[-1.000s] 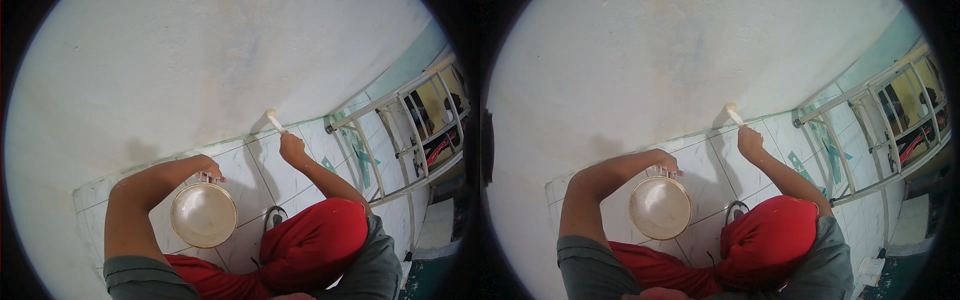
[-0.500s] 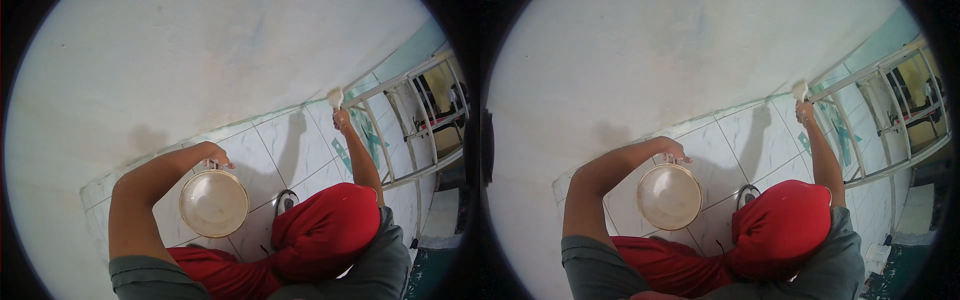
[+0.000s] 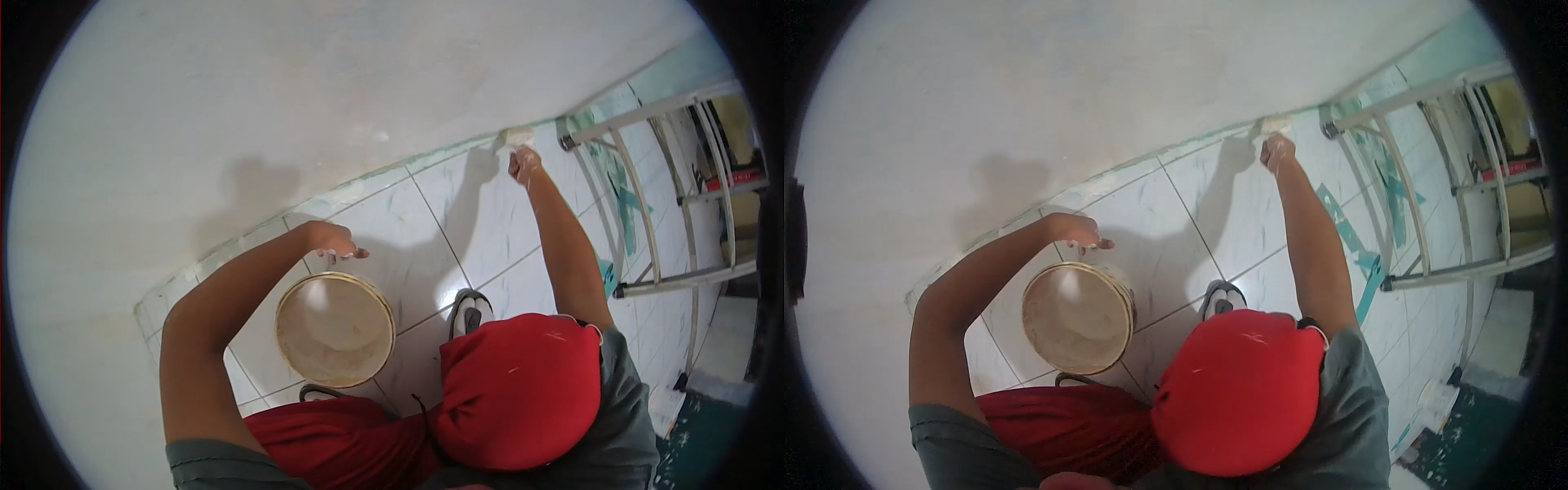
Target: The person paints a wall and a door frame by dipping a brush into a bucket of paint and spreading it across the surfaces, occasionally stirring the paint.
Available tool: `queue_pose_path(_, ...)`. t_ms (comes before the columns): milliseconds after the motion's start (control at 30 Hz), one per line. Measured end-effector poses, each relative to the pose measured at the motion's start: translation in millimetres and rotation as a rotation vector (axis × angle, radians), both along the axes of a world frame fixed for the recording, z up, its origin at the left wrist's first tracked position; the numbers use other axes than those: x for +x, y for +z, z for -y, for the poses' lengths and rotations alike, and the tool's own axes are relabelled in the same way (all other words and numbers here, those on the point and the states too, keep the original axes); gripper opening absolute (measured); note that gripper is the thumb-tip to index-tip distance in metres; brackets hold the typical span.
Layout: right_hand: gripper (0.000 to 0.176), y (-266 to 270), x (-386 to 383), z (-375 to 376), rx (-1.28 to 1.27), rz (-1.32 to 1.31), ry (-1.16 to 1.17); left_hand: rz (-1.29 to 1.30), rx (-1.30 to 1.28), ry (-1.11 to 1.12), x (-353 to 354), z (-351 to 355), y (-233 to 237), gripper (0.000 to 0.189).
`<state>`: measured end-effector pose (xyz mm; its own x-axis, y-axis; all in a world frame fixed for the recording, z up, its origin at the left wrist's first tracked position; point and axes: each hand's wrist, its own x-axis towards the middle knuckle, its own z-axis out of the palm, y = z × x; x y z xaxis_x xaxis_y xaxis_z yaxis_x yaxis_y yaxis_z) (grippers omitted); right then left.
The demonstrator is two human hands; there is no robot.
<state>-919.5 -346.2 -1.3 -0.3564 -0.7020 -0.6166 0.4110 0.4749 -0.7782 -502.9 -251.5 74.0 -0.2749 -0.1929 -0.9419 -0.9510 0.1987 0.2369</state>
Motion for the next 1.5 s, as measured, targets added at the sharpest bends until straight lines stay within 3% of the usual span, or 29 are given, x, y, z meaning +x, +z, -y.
queue_pose_path(100, 0.024, -5, -36, 1, -0.046, 0.011, -0.051, 0.014, -0.027, -0.048, 2, 9, -16, 0.071)
queue_pose_path(167, 0.023, 0, -55, -9, -0.031, -0.018, -0.039, -0.096, 0.035, 0.059, 11, 8, -38, 0.068)
queue_pose_path(267, 0.022, 15, -47, -13, 0.046, -0.262, -0.065, -0.157, 0.005, 0.117, 24, 12, -56, 0.064)
queue_pose_path(567, 0.029, -18, -72, 4, 0.019, -0.614, -0.155, -0.136, 0.061, 0.256, 26, 16, -72, 0.052)
queue_pose_path(633, 0.03, -19, -72, 12, 0.003, -0.652, -0.056, -0.065, 0.062, 0.152, 13, 19, -61, 0.046)
queue_pose_path(667, 0.028, -18, -75, 14, 0.072, -1.047, 0.1, -0.065, 0.065, 0.148, 8, 21, -59, 0.046)
queue_pose_path(700, 0.028, -12, -76, 8, 0.076, -1.047, 0.099, -0.008, 0.078, 0.114, 3, 23, -58, 0.047)
queue_pose_path(800, 0.025, 19, -69, -25, -0.219, -1.214, 0.183, 0.076, 0.101, 0.077, -6, 24, -58, 0.05)
queue_pose_path(900, 0.024, 14, -50, -51, -0.283, -1.146, 0.296, 0.136, 0.12, 0.114, -12, 27, -55, 0.053)
queue_pose_path(1000, 0.02, 4, -36, -57, -0.135, -1.195, 0.445, 0.197, 0.138, 0.149, -17, 29, -58, 0.057)
queue_pose_path(1100, 0.021, -9, -61, -39, -0.182, -1.431, 0.258, 0.231, 0.127, 0.152, -22, 27, -60, 0.058)
queue_pose_path(1167, 0.02, -4, -83, -11, 0.012, -1.399, 0.181, 0.242, 0.106, 0.155, -23, 22, -59, 0.058)
queue_pose_path(1233, 0.02, -1, -95, 16, 0.114, -1.565, 0.354, 0.188, 0.079, 0.173, -22, 19, -57, 0.062)
queue_pose_path(1367, 0.016, 17, -37, -15, 0.017, -1.64, 0.405, 0.111, 0.1, 0.221, -6, 17, -70, 0.065)
queue_pose_path(1467, 0.017, 10, 6, -55, -0.003, -1.598, 0.803, 0.061, 0.145, 0.308, -4, 17, -69, 0.067)
queue_pose_path(1500, 0.02, 10, 18, -62, -0.024, -1.548, 0.782, 0.061, 0.148, 0.321, -4, 18, -69, 0.063)
